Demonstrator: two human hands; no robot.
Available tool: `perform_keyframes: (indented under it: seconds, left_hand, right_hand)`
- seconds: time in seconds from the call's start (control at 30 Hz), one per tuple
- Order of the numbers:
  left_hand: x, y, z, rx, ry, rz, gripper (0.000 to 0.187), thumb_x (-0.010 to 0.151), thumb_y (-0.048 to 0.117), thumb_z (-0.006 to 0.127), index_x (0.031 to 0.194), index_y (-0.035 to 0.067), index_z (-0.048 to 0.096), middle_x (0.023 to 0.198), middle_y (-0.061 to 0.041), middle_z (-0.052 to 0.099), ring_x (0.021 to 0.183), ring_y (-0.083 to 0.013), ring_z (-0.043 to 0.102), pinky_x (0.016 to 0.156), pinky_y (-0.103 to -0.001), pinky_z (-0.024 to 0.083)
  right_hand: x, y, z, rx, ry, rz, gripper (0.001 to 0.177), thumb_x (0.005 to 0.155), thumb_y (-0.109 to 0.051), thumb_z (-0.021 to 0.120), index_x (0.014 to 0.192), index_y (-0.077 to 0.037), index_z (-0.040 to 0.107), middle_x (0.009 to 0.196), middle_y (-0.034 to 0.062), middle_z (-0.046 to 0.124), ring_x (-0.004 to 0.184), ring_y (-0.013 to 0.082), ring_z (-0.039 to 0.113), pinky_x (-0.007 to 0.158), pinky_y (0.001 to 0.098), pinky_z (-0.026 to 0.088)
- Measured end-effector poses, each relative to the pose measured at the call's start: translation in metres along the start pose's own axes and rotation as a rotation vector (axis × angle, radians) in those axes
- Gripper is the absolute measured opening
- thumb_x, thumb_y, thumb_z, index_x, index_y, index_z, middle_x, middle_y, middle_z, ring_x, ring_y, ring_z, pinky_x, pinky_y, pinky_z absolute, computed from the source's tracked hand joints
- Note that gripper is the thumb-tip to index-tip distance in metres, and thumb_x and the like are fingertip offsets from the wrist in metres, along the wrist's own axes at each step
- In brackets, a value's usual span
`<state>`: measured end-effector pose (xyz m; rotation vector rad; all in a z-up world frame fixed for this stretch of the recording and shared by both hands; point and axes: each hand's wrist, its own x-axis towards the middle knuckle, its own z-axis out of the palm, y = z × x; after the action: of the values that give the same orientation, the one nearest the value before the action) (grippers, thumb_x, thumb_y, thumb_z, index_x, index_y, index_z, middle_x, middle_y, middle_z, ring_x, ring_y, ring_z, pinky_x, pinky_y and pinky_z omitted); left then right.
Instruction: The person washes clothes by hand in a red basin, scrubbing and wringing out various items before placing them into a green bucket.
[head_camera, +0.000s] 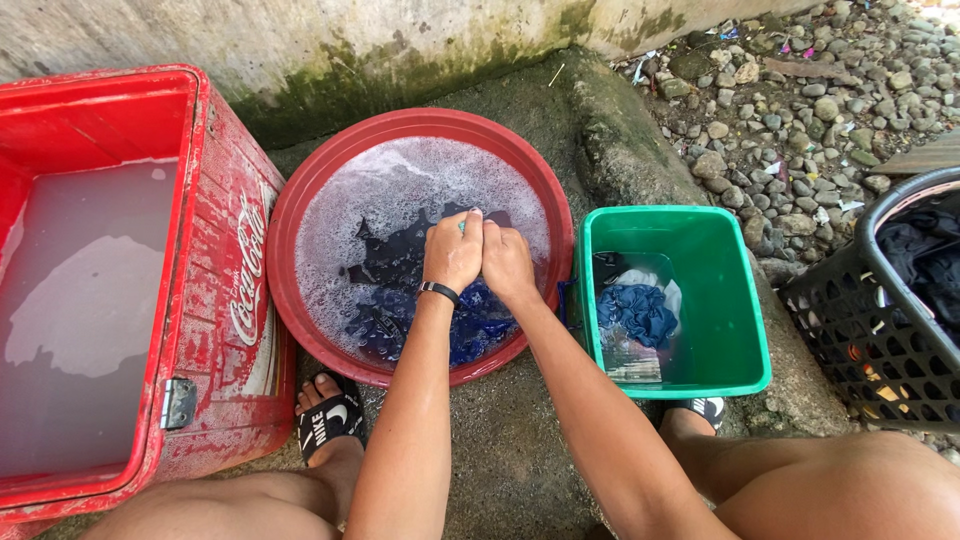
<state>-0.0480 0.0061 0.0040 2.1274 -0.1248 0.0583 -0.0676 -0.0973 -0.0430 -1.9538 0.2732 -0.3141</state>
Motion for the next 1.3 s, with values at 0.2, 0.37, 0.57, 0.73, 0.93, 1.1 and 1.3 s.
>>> perform_keyframes:
  seconds: [0.2, 0.37, 0.57, 0.73, 0.93, 1.1, 1.3]
  left_hand:
    - [-0.006, 0.031, 0.022, -0.096, -0.056, 0.076, 0.04, 0.098, 0.037, 0.05, 0.093, 0.003, 0.07, 0.088, -0.027, 0.069, 0.089, -0.0465, 0.067, 0.077, -0.051, 0.051]
    - [-0.011, 0.071, 0.058, -0.235, -0.091, 0.14, 0.039, 0.101, 0.036, 0.051, 0.092, 0.002, 0.066, 0.081, -0.026, 0.066, 0.083, -0.0467, 0.066, 0.073, -0.05, 0.05]
    - [-0.017, 0.099, 0.114, -0.229, -0.189, 0.204, 0.038, 0.101, 0.043, 0.053, 0.1, 0.006, 0.063, 0.088, -0.022, 0.071, 0.091, -0.043, 0.068, 0.074, -0.051, 0.051]
    - [-0.029, 0.096, 0.159, -0.122, -0.342, 0.302, 0.026, 0.097, 0.033, 0.06, 0.099, 0.007, 0.065, 0.096, -0.02, 0.073, 0.096, -0.0419, 0.069, 0.081, -0.051, 0.054]
    - [-0.056, 0.085, 0.186, 0.456, -0.685, 0.321, 0.025, 0.09, 0.021, 0.063, 0.112, 0.01, 0.069, 0.112, -0.02, 0.071, 0.107, -0.0392, 0.068, 0.09, -0.049, 0.055]
    - [-0.071, 0.07, 0.209, 0.876, -0.904, 0.352, 0.031, 0.088, 0.017, 0.064, 0.115, 0.014, 0.077, 0.123, -0.013, 0.072, 0.114, -0.0294, 0.07, 0.092, -0.043, 0.058]
    - [-0.075, 0.048, 0.231, 1.086, -1.119, 0.371, 0.036, 0.083, 0.019, 0.068, 0.118, 0.013, 0.078, 0.123, -0.012, 0.074, 0.115, -0.0279, 0.071, 0.096, -0.044, 0.055]
  right_hand:
    - [0.001, -0.004, -0.045, -0.044, 0.098, -0.023, 0.052, 0.101, -0.036, 0.044, 0.083, 0.004, 0.072, 0.081, 0.0299, 0.068, 0.08, 0.0455, 0.07, 0.073, 0.0527, 0.05]
    - [0.011, 0.001, -0.098, -0.025, 0.221, 0.001, 0.048, 0.101, -0.036, 0.052, 0.083, 0.006, 0.068, 0.071, 0.0289, 0.064, 0.067, 0.0398, 0.069, 0.064, 0.0479, 0.049]
    - [0.015, 0.012, -0.182, -0.155, 0.25, -0.008, 0.047, 0.099, -0.039, 0.056, 0.085, 0.003, 0.07, 0.068, 0.0222, 0.065, 0.062, 0.0286, 0.065, 0.061, 0.0437, 0.049]
    - [0.007, 0.032, -0.235, -0.24, 0.101, 0.388, 0.041, 0.094, -0.043, 0.055, 0.096, -0.007, 0.075, 0.074, 0.0182, 0.071, 0.065, 0.0313, 0.069, 0.062, 0.0475, 0.056]
    - [-0.003, 0.109, -0.242, -0.773, -0.291, 0.379, 0.035, 0.086, -0.034, 0.063, 0.107, -0.012, 0.08, 0.109, 0.0197, 0.073, 0.104, 0.0401, 0.07, 0.093, 0.0461, 0.055]
    - [-0.003, 0.173, -0.219, -0.909, -0.567, 0.321, 0.035, 0.087, -0.03, 0.064, 0.113, -0.013, 0.077, 0.122, 0.0193, 0.07, 0.116, 0.0388, 0.065, 0.098, 0.0471, 0.053]
    - [-0.021, 0.245, -0.189, -0.913, -0.866, 0.422, 0.037, 0.086, -0.032, 0.069, 0.114, -0.01, 0.076, 0.123, 0.0202, 0.071, 0.117, 0.0374, 0.067, 0.098, 0.046, 0.054]
